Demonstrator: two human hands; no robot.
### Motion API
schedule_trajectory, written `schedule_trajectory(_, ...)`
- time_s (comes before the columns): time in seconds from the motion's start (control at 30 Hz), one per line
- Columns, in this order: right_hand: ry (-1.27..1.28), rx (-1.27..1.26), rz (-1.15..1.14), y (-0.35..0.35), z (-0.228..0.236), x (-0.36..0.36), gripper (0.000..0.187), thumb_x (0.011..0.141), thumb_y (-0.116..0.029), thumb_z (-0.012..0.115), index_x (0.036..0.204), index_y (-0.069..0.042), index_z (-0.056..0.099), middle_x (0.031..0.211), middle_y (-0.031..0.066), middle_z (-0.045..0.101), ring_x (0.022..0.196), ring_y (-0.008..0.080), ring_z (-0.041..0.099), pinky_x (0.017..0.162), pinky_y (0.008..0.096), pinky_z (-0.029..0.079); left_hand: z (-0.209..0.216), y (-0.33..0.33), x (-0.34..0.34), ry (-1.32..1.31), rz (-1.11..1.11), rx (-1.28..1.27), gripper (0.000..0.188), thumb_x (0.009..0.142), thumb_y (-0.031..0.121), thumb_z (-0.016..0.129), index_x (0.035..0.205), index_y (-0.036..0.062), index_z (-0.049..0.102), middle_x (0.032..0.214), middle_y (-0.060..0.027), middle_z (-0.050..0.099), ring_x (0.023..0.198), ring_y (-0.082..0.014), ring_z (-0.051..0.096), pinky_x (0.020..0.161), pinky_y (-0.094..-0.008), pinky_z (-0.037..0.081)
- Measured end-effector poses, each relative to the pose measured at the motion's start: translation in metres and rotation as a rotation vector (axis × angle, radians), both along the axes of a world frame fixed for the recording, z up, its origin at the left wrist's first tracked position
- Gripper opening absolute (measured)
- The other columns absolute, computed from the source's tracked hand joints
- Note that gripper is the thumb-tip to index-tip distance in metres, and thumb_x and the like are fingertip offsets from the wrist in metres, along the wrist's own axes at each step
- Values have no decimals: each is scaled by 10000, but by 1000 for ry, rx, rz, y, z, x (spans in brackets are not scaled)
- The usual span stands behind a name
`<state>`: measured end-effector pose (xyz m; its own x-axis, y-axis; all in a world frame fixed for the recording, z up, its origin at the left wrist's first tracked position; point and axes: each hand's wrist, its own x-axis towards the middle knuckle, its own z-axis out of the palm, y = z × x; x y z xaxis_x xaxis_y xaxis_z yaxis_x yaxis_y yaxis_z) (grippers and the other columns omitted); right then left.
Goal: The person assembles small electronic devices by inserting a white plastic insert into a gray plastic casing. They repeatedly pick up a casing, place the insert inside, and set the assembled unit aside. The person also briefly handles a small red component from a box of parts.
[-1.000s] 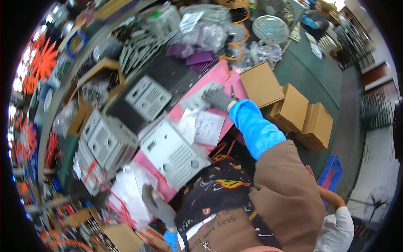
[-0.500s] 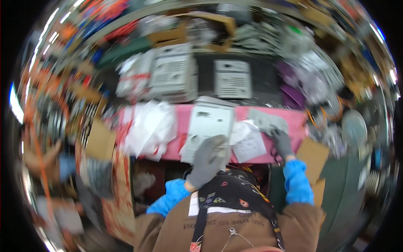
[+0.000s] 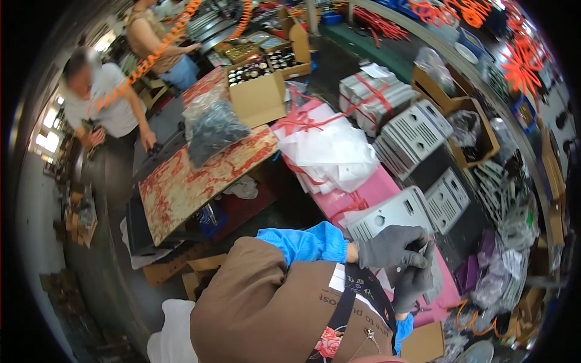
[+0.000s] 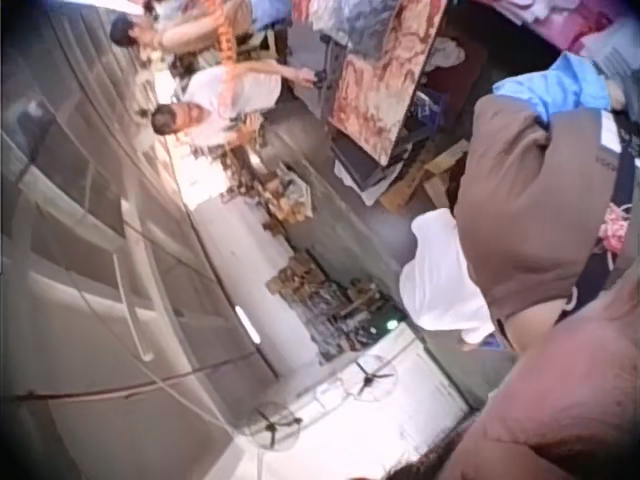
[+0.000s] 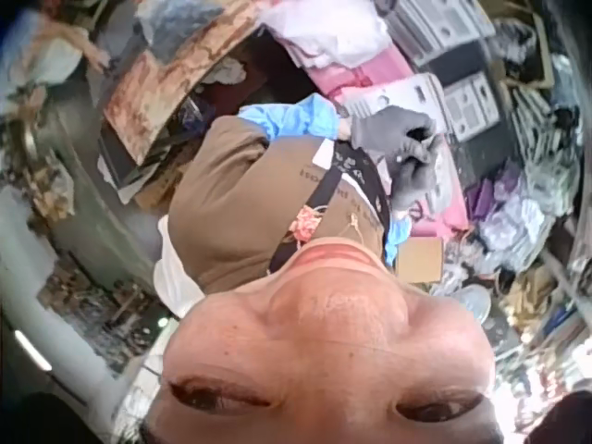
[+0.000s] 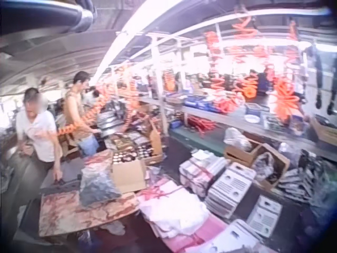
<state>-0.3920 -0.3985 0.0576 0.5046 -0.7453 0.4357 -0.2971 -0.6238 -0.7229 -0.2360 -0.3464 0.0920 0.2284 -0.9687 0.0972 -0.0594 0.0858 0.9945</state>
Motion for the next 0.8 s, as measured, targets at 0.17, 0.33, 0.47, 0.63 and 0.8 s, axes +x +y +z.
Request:
schedule_trajectory(0.17, 111, 34, 110, 2, 6, 26, 447, 962, 27, 460, 1408, 51, 487, 1275, 228, 620, 1086, 275, 636, 911, 352, 483, -2, 14, 33, 58, 69, -38, 339, 728, 247, 821, 849, 13, 606, 732, -46, 587, 692, -116, 541, 631, -298, 472)
schedule_trajectory(0.33, -27, 84, 203, 8, 17, 41, 474, 978, -84, 474, 1439, 25, 460, 1334, 242, 595, 1157, 325, 625, 918, 379, 490, 6, 17, 45, 172, 96, -53, 262, 708, 197, 811, 809, 15, 652, 729, -44, 640, 696, -111, 593, 635, -285, 492)
schedule_trajectory(0.47, 72, 16, 36, -3, 2, 40, 453, 989, -35, 450, 1440, 12, 461, 1352, 216, 590, 1206, 273, 607, 954, 348, 486, 10, 15, 49, 254, -6, -85, 190, 795, 153, 769, 852, 14, 653, 811, -38, 655, 780, -123, 612, 709, -296, 507)
schedule_trajectory(0.63, 102, 37, -46, 0, 9, 57, 466, 999, -18, 453, 1465, -20, 444, 1376, 213, 572, 1188, 269, 621, 867, 325, 531, -2, 8, 50, 330, -13, -180, 189, 857, 164, 724, 881, 8, 619, 843, -36, 602, 812, -123, 575, 718, -304, 496)
schedule_trajectory(0.8, -122, 183, 77, 5, 23, 72, 496, 1044, -261, 475, 1434, 45, 452, 1442, 217, 503, 1298, 278, 518, 1064, 381, 407, 6, 19, 66, 75, 157, -149, 313, 863, 263, 715, 926, -15, 584, 812, -88, 584, 758, -173, 559, 686, -339, 476)
